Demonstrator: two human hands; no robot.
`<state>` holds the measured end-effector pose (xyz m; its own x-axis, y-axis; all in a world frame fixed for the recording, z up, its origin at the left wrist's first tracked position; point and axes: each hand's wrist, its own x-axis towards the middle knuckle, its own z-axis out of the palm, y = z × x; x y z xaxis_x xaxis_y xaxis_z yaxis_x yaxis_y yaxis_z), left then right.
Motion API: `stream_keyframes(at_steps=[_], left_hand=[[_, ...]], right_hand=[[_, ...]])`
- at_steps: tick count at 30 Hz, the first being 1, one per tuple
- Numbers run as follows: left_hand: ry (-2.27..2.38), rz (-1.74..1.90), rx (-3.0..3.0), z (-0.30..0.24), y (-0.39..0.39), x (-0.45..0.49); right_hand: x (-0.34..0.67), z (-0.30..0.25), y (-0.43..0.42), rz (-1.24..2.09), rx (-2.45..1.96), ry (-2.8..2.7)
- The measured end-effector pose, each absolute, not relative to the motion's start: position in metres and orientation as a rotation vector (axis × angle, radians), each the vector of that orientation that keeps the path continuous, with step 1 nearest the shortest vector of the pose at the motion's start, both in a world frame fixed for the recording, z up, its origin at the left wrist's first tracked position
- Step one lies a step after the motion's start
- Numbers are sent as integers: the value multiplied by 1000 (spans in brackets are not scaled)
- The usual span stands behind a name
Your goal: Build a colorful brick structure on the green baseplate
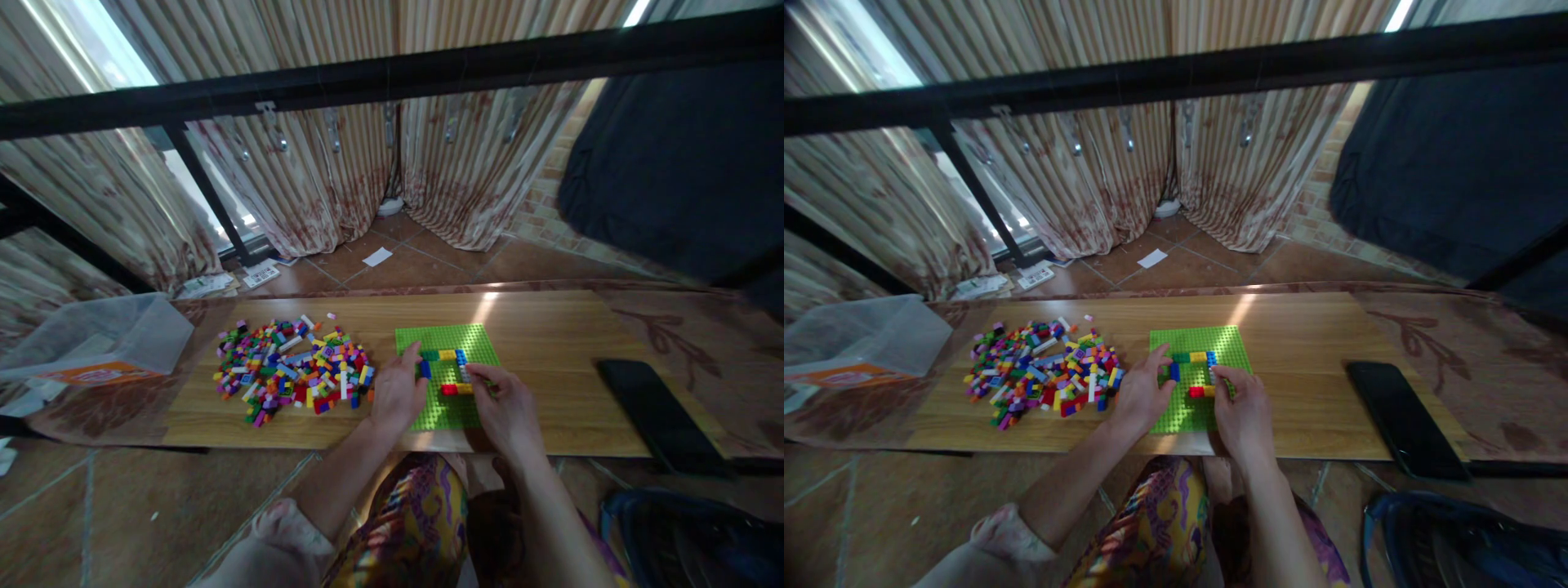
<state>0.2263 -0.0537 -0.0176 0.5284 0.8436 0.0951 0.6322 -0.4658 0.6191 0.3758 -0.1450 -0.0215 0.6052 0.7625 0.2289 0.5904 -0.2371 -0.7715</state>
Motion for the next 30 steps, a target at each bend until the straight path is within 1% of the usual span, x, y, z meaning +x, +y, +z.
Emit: stream_keyframes(at_steps=[13, 22, 27, 30], left_hand=[[1214, 588, 2185, -20, -57, 231], [1255, 660, 2266, -23, -67, 227], [1215, 665, 2283, -25, -67, 230], [1200, 652, 2294, -26, -67, 231]], right_hand=[[368, -24, -138, 189, -1964, -1187], [360, -29, -130, 37, -1956, -1382], [365, -27, -131, -12, -2024, -1255], [373, -27, -132, 38, -2030, -1128]])
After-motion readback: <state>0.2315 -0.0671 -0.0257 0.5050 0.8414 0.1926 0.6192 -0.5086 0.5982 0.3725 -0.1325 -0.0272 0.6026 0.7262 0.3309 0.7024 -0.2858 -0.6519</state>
